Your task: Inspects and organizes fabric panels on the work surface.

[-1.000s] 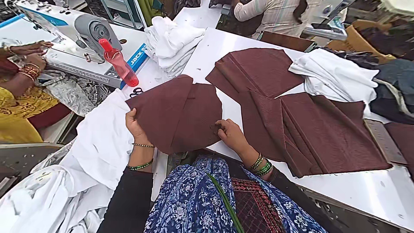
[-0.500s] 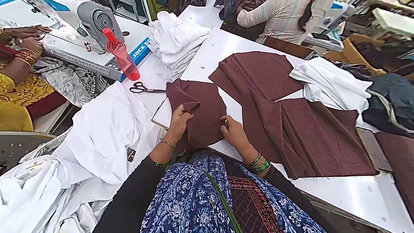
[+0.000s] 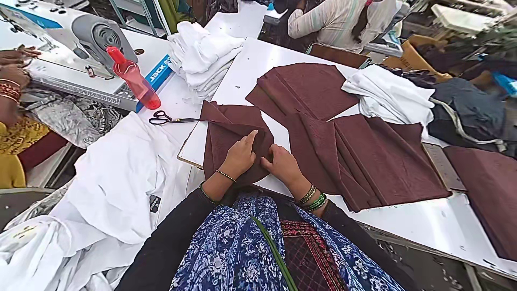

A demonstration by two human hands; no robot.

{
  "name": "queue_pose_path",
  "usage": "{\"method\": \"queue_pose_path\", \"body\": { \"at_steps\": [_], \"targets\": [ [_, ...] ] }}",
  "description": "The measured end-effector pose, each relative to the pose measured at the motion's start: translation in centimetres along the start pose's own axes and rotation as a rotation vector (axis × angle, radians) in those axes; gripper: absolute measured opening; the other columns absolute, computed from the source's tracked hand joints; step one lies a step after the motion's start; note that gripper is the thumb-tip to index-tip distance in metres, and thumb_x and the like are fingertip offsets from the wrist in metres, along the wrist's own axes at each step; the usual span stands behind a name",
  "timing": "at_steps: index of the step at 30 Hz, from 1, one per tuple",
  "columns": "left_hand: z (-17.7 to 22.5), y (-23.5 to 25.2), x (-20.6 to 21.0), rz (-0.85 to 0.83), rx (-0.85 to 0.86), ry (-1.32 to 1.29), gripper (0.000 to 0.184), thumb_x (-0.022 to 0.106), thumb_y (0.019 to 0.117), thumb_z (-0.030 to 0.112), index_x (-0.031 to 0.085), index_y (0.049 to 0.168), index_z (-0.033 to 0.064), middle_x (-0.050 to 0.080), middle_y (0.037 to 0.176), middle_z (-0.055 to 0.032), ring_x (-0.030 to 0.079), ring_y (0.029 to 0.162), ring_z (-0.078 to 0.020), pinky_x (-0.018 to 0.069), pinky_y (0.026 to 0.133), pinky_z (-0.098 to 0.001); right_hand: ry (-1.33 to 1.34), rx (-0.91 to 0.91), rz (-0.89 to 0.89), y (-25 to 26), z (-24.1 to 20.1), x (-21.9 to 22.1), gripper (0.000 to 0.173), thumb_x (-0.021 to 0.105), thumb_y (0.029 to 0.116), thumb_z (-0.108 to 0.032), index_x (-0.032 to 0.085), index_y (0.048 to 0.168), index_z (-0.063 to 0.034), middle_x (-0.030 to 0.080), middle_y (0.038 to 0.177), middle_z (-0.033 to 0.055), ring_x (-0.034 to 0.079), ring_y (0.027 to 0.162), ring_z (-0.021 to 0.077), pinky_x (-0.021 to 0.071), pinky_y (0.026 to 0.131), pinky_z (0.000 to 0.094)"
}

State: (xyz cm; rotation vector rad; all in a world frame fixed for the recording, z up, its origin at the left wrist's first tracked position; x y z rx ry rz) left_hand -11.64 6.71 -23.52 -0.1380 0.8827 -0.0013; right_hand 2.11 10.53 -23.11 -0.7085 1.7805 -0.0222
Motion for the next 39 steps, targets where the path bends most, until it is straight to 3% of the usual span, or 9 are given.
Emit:
{"method": "queue_pose_path", "body": {
  "at_steps": [5, 9, 12, 16, 22, 26, 31, 36, 39],
  "targets": [
    [-1.5, -0.3, 0.2, 0.129, 0.137, -0.222, 0.061, 0.044, 0.1008, 0.001, 0.035, 0.16, 0.0125, 0.068, 0.123, -0.0226, 0.064, 0.117, -0.0359, 0.0469, 0.104, -0.0491, 0.247, -0.181, 0.26, -0.2, 2.2, 0.0, 0.027, 0.051, 0.0997, -0.013, 0.067, 0.104, 0.0079, 0.068, 0.095, 0.0212, 0.067, 0.092, 0.0305, 0.0511, 0.084, 0.0447],
    [-2.3, -0.4, 0.3, 0.205, 0.252, -0.353, 0.034, 0.045, 0.0969, -0.004, 0.075, 0.114, -0.0045, 0.071, 0.109, -0.0234, 0.066, 0.106, -0.0302, 0.0492, 0.097, -0.0426, 0.89, -0.377, 0.485, -0.6, 2.7, -0.1, 0.01, 0.055, 0.0936, -0.006, 0.062, 0.088, -0.0011, 0.056, 0.071, -0.0071, 0.049, 0.061, -0.0057, 0.0426, 0.059, 0.0131],
    [-2.8, 0.0, 0.6, 0.197, 0.216, -0.502, 0.025, 0.048, 0.097, 0.001, 0.072, 0.098, -0.0064, 0.071, 0.094, -0.012, 0.064, 0.089, -0.0121, 0.0505, 0.084, -0.0307, 0.92, -0.575, 0.425, -0.9, -0.2, 0.3, 0.013, 0.056, 0.0938, -0.006, 0.065, 0.092, 0.0033, 0.063, 0.076, -0.0025, 0.055, 0.065, -0.0041, 0.0485, 0.063, 0.0157],
    [-2.9, 0.3, 0.5, 0.186, 0.237, -0.781, 0.031, 0.044, 0.0978, 0.011, 0.055, 0.069, 0.0149, 0.049, 0.062, 0.0145, 0.049, 0.061, 0.0062, 0.0431, 0.062, -0.0169, 0.814, -0.59, 0.334, -0.4, -2.2, 1.4, 0.023, 0.056, 0.0983, -0.011, 0.071, 0.097, 0.0069, 0.07, 0.089, 0.0093, 0.064, 0.081, 0.0032, 0.0526, 0.077, 0.0208],
    [-3.6, 0.2, 0.4, 0.27, 0.099, -0.888, 0.03, 0.055, 0.103, 0.009, 0.064, 0.074, 0.0091, 0.059, 0.063, 0.0105, 0.056, 0.061, 0.0028, 0.0493, 0.063, -0.0188, 1.126, -0.466, 0.367, -1.2, 0.0, 1.0, 0.023, 0.053, 0.1015, -0.009, 0.067, 0.087, 0.0011, 0.069, 0.077, -0.0021, 0.068, 0.07, 0.0029, 0.0598, 0.071, 0.0236],
    [-6.0, -2.3, -2.3, 0.622, -0.045, -1.342, 0.034, 0.032, 0.1099, 0.011, 0.063, 0.096, 0.0084, 0.067, 0.079, 0.0073, 0.065, 0.077, 0.0014, 0.0556, 0.075, -0.0199, 1.048, -0.3, 0.517, -2.6, 4.0, 0.4, 0.02, 0.07, 0.0895, -0.014, 0.06, 0.073, -0.0099, 0.059, 0.065, -0.0089, 0.056, 0.058, -0.0016, 0.0498, 0.058, 0.0183],
    [-10.7, -6.6, -7.9, 0.928, 0.243, -1.604, 0.053, 0.014, 0.1108, 0.022, 0.058, 0.082, 0.0203, 0.065, 0.07, 0.0113, 0.063, 0.067, 0.0039, 0.0529, 0.064, -0.0163, 0.676, -0.204, 0.485, -4.2, 5.6, 1.1, 0.013, 0.068, 0.085, -0.013, 0.062, 0.079, -0.003, 0.052, 0.067, -0.0055, 0.045, 0.059, -0.0041, 0.0366, 0.057, 0.0137],
    [-11.6, -7.6, -9.6, 0.886, 0.474, -1.699, 0.057, 0.016, 0.1083, 0.025, 0.067, 0.083, 0.0179, 0.072, 0.077, 0.0072, 0.068, 0.074, 0.0002, 0.0569, 0.068, -0.02, 0.55, -0.278, 0.481, -3.8, 5.2, 1.5, 0.017, 0.062, 0.0872, -0.011, 0.067, 0.094, 0.0031, 0.057, 0.07, 0.0009, 0.049, 0.061, 0.0021, 0.04, 0.059, 0.0189],
    [-7.8, -6.5, -9.0, 0.778, 0.322, -1.387, 0.043, 0.025, 0.1065, 0.014, 0.066, 0.094, 0.0219, 0.071, 0.085, 0.0132, 0.066, 0.083, 0.0059, 0.0552, 0.078, -0.0165, 0.531, -0.306, 0.491, -3.6, 5.4, 1.8, 0.019, 0.06, 0.088, -0.013, 0.068, 0.096, 0.0023, 0.058, 0.07, 0.0008, 0.049, 0.061, 0.0022, 0.0405, 0.059, 0.0191]
  ]
}}
Point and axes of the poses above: each hand's wrist, its own y-axis towards the middle knuckle, its own x-axis out of the palm, z = x × y, the point moved 5 cm from there along y, towards the middle knuckle
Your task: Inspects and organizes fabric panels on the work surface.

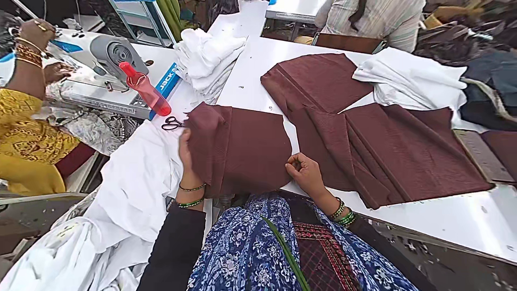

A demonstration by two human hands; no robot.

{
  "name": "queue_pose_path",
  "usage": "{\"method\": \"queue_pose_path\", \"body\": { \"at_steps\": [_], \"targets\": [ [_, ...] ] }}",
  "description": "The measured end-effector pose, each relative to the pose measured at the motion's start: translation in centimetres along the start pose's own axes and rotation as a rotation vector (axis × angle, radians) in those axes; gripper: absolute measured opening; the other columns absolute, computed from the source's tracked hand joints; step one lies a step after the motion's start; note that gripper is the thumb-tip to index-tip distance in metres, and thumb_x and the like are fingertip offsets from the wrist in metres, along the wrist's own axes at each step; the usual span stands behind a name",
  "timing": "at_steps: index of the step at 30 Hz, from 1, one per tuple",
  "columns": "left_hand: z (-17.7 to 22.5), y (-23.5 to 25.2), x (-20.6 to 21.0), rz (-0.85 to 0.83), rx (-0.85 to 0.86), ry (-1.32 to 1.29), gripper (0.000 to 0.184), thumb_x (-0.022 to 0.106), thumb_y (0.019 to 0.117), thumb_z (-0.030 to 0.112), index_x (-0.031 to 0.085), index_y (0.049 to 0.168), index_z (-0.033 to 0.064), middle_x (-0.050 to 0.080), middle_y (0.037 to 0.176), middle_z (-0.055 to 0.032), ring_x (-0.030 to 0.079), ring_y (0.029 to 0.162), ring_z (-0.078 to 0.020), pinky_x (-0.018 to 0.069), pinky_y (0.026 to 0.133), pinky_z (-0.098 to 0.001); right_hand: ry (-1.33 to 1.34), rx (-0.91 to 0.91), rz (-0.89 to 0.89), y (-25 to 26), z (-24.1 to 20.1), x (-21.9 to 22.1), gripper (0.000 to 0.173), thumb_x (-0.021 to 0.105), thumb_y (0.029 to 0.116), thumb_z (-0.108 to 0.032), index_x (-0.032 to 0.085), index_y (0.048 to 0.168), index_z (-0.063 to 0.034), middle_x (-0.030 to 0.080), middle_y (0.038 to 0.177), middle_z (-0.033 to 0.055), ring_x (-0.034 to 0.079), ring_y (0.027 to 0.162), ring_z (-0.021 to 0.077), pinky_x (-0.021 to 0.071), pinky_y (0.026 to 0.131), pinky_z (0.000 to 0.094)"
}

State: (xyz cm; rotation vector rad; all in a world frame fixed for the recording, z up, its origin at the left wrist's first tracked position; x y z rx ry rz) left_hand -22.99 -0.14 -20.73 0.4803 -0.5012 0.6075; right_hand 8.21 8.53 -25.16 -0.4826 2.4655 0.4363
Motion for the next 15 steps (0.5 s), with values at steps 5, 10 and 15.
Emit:
{"method": "queue_pose_path", "body": {
  "at_steps": [5, 10, 15],
  "targets": [
    [-4.9, -3.0, 9.8, -0.639, -0.093, 0.487, 0.024, 0.053, 0.1007, 0.017, 0.064, 0.081, 0.0082, 0.059, 0.075, 0.0086, 0.055, 0.072, 0.004, 0.0474, 0.07, -0.0179, -0.008, -0.058, 0.032, 0.0, 0.2, 0.2, 0.019, 0.06, 0.0876, -0.012, 0.068, 0.094, 0.0032, 0.058, 0.07, 0.0014, 0.048, 0.06, 0.001, 0.0395, 0.058, 0.0168],
    [-7.6, -4.8, 11.3, -1.118, -0.047, 1.061, 0.048, 0.049, 0.1054, 0.039, 0.065, 0.134, 0.0043, 0.064, 0.138, -0.0157, 0.053, 0.138, -0.0334, 0.021, 0.119, -0.067, 0.089, -0.111, 0.162, -0.4, 0.0, -0.4, 0.018, 0.06, 0.0865, -0.008, 0.064, 0.098, 0.0051, 0.065, 0.079, 0.0065, 0.06, 0.071, 0.0036, 0.0495, 0.067, 0.0194],
    [-10.2, -1.7, 5.5, -1.042, -0.236, 1.542, 0.06, 0.048, 0.1046, 0.051, 0.044, 0.157, 0.0227, 0.023, 0.17, -0.0105, 0.009, 0.159, -0.0358, 0.0007, 0.121, -0.0689, 0.139, -0.099, 0.174, -0.8, 0.1, -0.3, 0.029, 0.059, 0.0841, -0.005, 0.061, 0.109, 0.0105, 0.067, 0.095, 0.0147, 0.064, 0.078, 0.0083, 0.0535, 0.071, 0.0206]
  ]
}}
Point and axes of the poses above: each hand's wrist, its own y-axis towards the middle knuckle, its own x-axis out of the palm, z = x × y, the point moved 5 cm from there along y, towards the middle knuckle
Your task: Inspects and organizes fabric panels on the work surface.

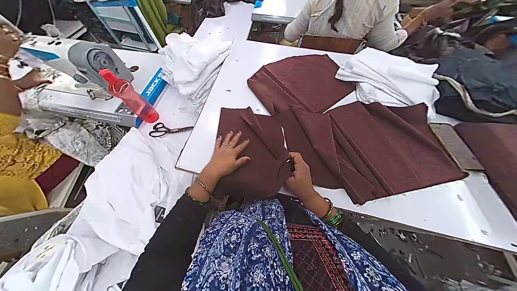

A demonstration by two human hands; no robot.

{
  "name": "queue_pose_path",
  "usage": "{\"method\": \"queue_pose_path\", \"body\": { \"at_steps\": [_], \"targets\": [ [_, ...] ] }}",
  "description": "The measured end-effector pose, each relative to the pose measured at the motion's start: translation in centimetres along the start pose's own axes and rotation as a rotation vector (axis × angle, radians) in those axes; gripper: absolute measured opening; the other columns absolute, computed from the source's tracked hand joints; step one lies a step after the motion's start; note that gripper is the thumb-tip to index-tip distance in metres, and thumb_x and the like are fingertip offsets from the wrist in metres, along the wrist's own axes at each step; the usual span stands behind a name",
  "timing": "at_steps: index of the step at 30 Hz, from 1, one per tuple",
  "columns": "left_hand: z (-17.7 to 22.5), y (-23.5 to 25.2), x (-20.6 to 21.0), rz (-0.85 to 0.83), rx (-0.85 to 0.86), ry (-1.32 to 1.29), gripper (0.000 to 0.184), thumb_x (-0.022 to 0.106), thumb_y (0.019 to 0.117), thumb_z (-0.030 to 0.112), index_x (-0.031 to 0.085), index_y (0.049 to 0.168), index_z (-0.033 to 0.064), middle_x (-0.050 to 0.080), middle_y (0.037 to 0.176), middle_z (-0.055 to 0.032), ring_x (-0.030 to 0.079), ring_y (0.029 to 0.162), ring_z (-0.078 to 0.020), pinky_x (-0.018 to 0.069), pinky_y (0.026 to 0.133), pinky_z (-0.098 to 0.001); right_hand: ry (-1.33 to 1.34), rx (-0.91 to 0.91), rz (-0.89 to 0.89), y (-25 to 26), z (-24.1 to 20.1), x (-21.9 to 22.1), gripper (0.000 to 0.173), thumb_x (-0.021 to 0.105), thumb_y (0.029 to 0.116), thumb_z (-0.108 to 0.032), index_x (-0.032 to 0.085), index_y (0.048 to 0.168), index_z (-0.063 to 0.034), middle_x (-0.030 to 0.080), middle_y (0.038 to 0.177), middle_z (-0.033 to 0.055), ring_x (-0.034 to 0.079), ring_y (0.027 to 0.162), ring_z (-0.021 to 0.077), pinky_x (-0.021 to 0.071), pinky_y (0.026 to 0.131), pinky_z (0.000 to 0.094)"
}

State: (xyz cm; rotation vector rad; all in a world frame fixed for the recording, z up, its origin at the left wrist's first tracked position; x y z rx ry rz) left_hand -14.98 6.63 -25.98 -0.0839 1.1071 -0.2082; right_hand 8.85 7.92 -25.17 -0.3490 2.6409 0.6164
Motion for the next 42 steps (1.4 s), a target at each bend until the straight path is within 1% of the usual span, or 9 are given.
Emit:
{"method": "queue_pose_path", "body": {
  "at_steps": [7, 10, 18, 23, 26, 29, 33, 38, 42],
  "targets": [
    [-7.4, 1.8, -3.2, 0.186, -0.291, 0.123, 0.069, 0.043, 0.1047, 0.056, 0.031, 0.163, 0.0199, 0.013, 0.172, -0.0173, 0.005, 0.158, -0.043, 0.0032, 0.116, -0.0751, -0.053, -0.131, -0.022, -0.2, -0.3, -1.0, 0.022, 0.054, 0.0879, -0.001, 0.068, 0.102, 0.0074, 0.066, 0.114, 0.0246, 0.066, 0.084, 0.018, 0.0529, 0.067, 0.0241],
    [-7.9, 2.1, -3.7, 0.165, -0.324, 0.143, 0.071, 0.042, 0.1047, 0.057, 0.029, 0.163, 0.019, 0.011, 0.172, -0.0174, 0.003, 0.158, -0.0433, 0.0028, 0.116, -0.0759, -0.255, -0.142, 0.088, 0.3, -0.9, -5.6, 0.021, 0.055, 0.0935, -0.007, 0.073, 0.099, 0.0034, 0.069, 0.115, 0.0227, 0.069, 0.104, 0.0287, 0.0575, 0.086, 0.0374],
    [2.8, 1.3, -0.5, 0.148, 0.115, -0.105, 0.057, 0.066, 0.0966, 0.037, 0.058, 0.145, 0.008, 0.038, 0.162, -0.0222, 0.022, 0.153, -0.0482, 0.0072, 0.118, -0.0744, -0.13, 0.553, 0.043, 3.0, 5.2, -14.3, 0.048, 0.068, 0.0976, -0.019, 0.051, 0.137, 0.004, 0.068, 0.101, 0.0126, 0.063, 0.081, 0.012, 0.0524, 0.076, 0.0295],
    [11.9, 2.2, 2.0, 0.053, 0.249, -0.693, 0.06, 0.056, 0.1004, 0.028, 0.044, 0.151, -0.002, 0.05, 0.153, -0.0194, 0.051, 0.14, -0.0264, 0.0437, 0.113, -0.0397, 0.025, 0.282, 0.054, 6.0, 3.7, -11.3, 0.034, 0.061, 0.0905, -0.002, 0.06, 0.124, 0.0032, 0.059, 0.083, 0.0018, 0.051, 0.063, 0.001, 0.0439, 0.06, 0.0165],
    [14.1, 3.5, 3.8, 0.008, 0.021, -1.064, 0.061, 0.041, 0.1087, 0.027, 0.021, 0.16, 0.001, 0.054, 0.145, -0.0214, 0.064, 0.123, -0.0241, 0.0553, 0.099, -0.0383, 0.072, 0.054, -0.331, 6.3, 1.3, -9.6, 0.032, 0.054, 0.0954, -0.004, 0.063, 0.123, 0.0084, 0.07, 0.113, 0.0165, 0.068, 0.099, 0.0144, 0.0553, 0.089, 0.0304],
    [13.5, 4.5, 4.7, 0.195, -0.055, -0.959, 0.074, 0.055, 0.1028, 0.026, 0.017, 0.159, -0.0038, 0.054, 0.142, -0.0254, 0.066, 0.113, -0.0224, 0.0561, 0.094, -0.036, 0.003, -0.113, -0.846, 4.3, 0.1, -7.6, 0.027, 0.052, 0.0992, -0.005, 0.069, 0.115, 0.0078, 0.07, 0.118, 0.0227, 0.067, 0.112, 0.0278, 0.05, 0.099, 0.0437],
    [12.6, 5.3, 5.2, 0.294, -0.111, -0.745, 0.084, 0.063, 0.0938, 0.011, 0.013, 0.16, -0.0036, 0.054, 0.141, -0.0263, 0.068, 0.106, -0.0235, 0.0562, 0.091, -0.0356, -0.036, -0.068, -0.581, 3.8, 1.9, -11.0, 0.029, 0.047, 0.0985, -0.001, 0.072, 0.11, 0.0069, 0.072, 0.116, 0.0201, 0.068, 0.115, 0.0253, 0.0504, 0.103, 0.0389],
    [12.4, 5.1, 5.1, 0.378, -0.162, -0.766, 0.039, 0.053, 0.1001, 0.009, 0.05, 0.135, -0.0075, 0.067, 0.113, -0.0177, 0.067, 0.094, -0.016, 0.0545, 0.085, -0.0315, -0.053, 0.264, -0.246, 4.7, 5.4, -15.8, 0.026, 0.047, 0.1, -0.004, 0.069, 0.112, 0.0029, 0.069, 0.101, 0.0102, 0.062, 0.082, 0.0066, 0.0505, 0.076, 0.023],
    [12.7, 4.8, 3.9, 0.498, -0.162, -0.485, 0.026, 0.056, 0.1014, 0.016, 0.069, 0.111, -0.0047, 0.06, 0.127, -0.0232, 0.064, 0.105, -0.0279, 0.0528, 0.091, -0.041, 0.024, 0.164, -0.416, 3.8, 4.4, -13.1, 0.025, 0.052, 0.1004, -0.01, 0.07, 0.11, 0.0035, 0.07, 0.099, 0.0111, 0.064, 0.079, 0.008, 0.0538, 0.075, 0.0244]
  ]
}}
Point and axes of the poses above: each hand's wrist, its own y-axis towards the middle knuckle, its own x-axis out of the palm, z = x × y, the point moved 5 cm from there along y, towards the middle knuckle
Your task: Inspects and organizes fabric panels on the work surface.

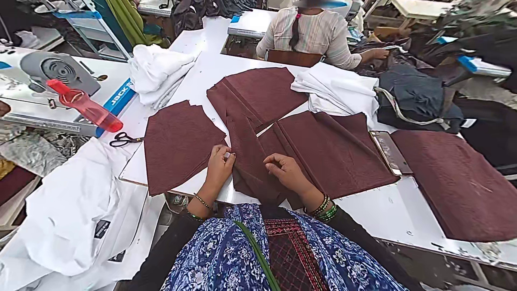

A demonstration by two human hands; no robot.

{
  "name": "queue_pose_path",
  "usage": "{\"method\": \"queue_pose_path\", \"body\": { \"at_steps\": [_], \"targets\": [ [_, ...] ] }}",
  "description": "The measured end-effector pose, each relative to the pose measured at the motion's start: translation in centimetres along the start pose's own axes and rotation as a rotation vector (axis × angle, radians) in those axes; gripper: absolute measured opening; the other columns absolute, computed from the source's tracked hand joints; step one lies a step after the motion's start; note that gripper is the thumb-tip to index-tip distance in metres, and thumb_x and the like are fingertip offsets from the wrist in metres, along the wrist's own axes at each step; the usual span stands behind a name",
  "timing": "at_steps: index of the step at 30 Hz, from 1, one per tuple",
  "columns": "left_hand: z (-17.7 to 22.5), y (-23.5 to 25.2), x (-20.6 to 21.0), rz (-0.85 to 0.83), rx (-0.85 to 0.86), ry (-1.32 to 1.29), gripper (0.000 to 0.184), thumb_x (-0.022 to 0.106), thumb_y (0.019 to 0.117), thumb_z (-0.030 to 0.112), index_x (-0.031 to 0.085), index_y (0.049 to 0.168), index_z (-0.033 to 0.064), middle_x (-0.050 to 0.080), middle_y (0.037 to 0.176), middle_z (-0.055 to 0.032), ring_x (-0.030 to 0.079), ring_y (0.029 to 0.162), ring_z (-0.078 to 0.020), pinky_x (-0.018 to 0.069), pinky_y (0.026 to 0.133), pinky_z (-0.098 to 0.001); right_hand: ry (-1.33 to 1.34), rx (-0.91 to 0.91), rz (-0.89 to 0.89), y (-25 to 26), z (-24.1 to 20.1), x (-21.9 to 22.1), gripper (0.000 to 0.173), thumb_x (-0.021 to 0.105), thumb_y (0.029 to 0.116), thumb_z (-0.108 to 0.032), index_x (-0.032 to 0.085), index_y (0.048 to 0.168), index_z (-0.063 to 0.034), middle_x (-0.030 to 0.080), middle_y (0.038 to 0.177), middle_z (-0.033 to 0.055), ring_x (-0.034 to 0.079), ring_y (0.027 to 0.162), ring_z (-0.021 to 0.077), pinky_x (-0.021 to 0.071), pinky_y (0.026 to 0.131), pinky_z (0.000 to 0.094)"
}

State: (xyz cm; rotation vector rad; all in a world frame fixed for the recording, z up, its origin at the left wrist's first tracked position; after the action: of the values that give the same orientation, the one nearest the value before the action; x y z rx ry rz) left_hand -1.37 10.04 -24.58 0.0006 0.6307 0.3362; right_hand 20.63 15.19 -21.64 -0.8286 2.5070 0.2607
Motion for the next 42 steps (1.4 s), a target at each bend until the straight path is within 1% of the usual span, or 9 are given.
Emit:
{"method": "queue_pose_path", "body": {
  "at_steps": [4, 8, 11, 14, 19, 28, 34, 37, 42],
  "targets": [
    [2.3, 0.1, -4.0, 0.251, 0.181, 0.067, 0.024, 0.057, 0.0991, 0.011, 0.07, 0.106, -0.0081, 0.067, 0.113, -0.0231, 0.067, 0.099, -0.0321, 0.0542, 0.087, -0.0499, 0.001, -0.123, -0.117, -0.4, -0.3, 1.4, 0.026, 0.054, 0.1, -0.015, 0.071, 0.107, 0.0025, 0.07, 0.091, 0.0094, 0.061, 0.073, 0.0056, 0.0503, 0.07, 0.0214],
    [1.7, -0.1, -10.9, 0.471, -0.08, -0.33, 0.019, 0.043, 0.1076, 0.014, 0.054, 0.116, 0.0009, 0.056, 0.095, -0.0003, 0.056, 0.083, -0.0014, 0.0489, 0.079, -0.0245, 0.14, 0.006, -0.117, -1.2, 1.5, 0.6, 0.021, 0.055, 0.0997, -0.012, 0.069, 0.106, 0.0025, 0.068, 0.088, 0.0039, 0.061, 0.069, 0.0007, 0.052, 0.065, 0.0179],
    [-3.7, -0.3, -14.2, 0.568, -0.348, -0.346, 0.023, 0.046, 0.1086, 0.015, 0.052, 0.126, 0.0005, 0.057, 0.105, -0.0078, 0.057, 0.089, -0.0085, 0.048, 0.083, -0.0289, 0.176, 0.078, -0.119, -1.7, 2.5, 0.7, 0.017, 0.057, 0.0984, -0.011, 0.068, 0.106, 0.0003, 0.066, 0.084, -0.0007, 0.059, 0.067, -0.0018, 0.051, 0.064, 0.0162],
    [-9.0, -1.7, -15.1, 0.38, -0.572, -0.226, 0.043, 0.055, 0.1029, 0.006, 0.047, 0.143, -0.0063, 0.058, 0.135, -0.0267, 0.059, 0.121, -0.0307, 0.0464, 0.103, -0.0477, 0.206, 0.082, -0.094, -2.0, 2.8, 0.8, 0.015, 0.058, 0.0971, -0.01, 0.068, 0.104, -0.001, 0.064, 0.08, -0.0042, 0.057, 0.064, -0.0043, 0.0486, 0.062, 0.0137],
    [-8.8, -2.9, -15.3, 0.283, -0.611, -0.266, 0.022, 0.052, 0.1019, 0.0, 0.059, 0.122, -0.0043, 0.064, 0.096, -0.0105, 0.061, 0.079, -0.0104, 0.0523, 0.076, -0.0291, 0.178, 0.061, -0.072, -1.9, 3.0, 1.0, 0.016, 0.057, 0.0969, -0.01, 0.068, 0.105, -0.0005, 0.064, 0.081, -0.0038, 0.057, 0.064, -0.0044, 0.0476, 0.062, 0.0129],
    [-2.7, -1.5, -13.7, 0.33, -0.463, -0.563, 0.024, 0.046, 0.1087, 0.013, 0.061, 0.123, 0.001, 0.067, 0.092, -0.0024, 0.065, 0.079, -0.0048, 0.0551, 0.074, -0.0247, 0.111, -0.022, 0.002, -2.4, 3.2, 1.3, 0.019, 0.056, 0.0962, -0.013, 0.07, 0.102, -0.0006, 0.064, 0.079, -0.0024, 0.054, 0.063, -0.0045, 0.046, 0.062, 0.0131],
    [6.3, -1.6, -4.0, -0.494, 0.082, -0.172, 0.029, 0.041, 0.1069, 0.014, 0.061, 0.094, -0.0012, 0.054, 0.079, 0.0026, 0.052, 0.073, -0.0015, 0.0451, 0.071, -0.0233, -0.153, -0.186, 0.069, -2.9, 2.5, 1.7, 0.026, 0.053, 0.0963, -0.012, 0.073, 0.103, 0.0047, 0.072, 0.095, 0.0191, 0.069, 0.086, 0.0279, 0.054, 0.081, 0.0434],
    [7.8, -3.6, 0.4, -0.809, 0.288, -0.09, 0.036, 0.04, 0.1078, 0.019, 0.061, 0.087, -0.0014, 0.051, 0.074, -0.0003, 0.047, 0.069, -0.0059, 0.0408, 0.067, -0.0273, -0.227, -0.217, 0.132, -2.8, 2.3, 2.0, 0.027, 0.054, 0.0943, -0.012, 0.071, 0.09, 0.008, 0.071, 0.088, 0.0234, 0.071, 0.088, 0.0366, 0.0534, 0.083, 0.0521],
    [8.1, -2.7, -2.0, -0.437, -0.01, -0.709, 0.031, 0.032, 0.1072, 0.009, 0.06, 0.095, 0.0164, 0.068, 0.081, 0.0162, 0.065, 0.077, 0.0072, 0.0559, 0.075, -0.0163, -0.2, -0.17, 0.099, -3.2, 2.3, 1.4, 0.027, 0.053, 0.0966, -0.011, 0.073, 0.102, 0.0072, 0.073, 0.097, 0.0228, 0.071, 0.095, 0.0344, 0.0532, 0.089, 0.0496]
  ]
}}
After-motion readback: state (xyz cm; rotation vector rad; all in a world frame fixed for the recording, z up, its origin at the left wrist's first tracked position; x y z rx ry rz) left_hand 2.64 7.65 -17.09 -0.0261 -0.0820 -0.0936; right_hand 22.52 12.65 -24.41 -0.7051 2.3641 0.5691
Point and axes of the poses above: each hand's wrist, its own y-axis towards the middle knuckle, its own x-axis out of the palm, z = x × y, the point moved 5 cm from there along y, towards the middle knuckle
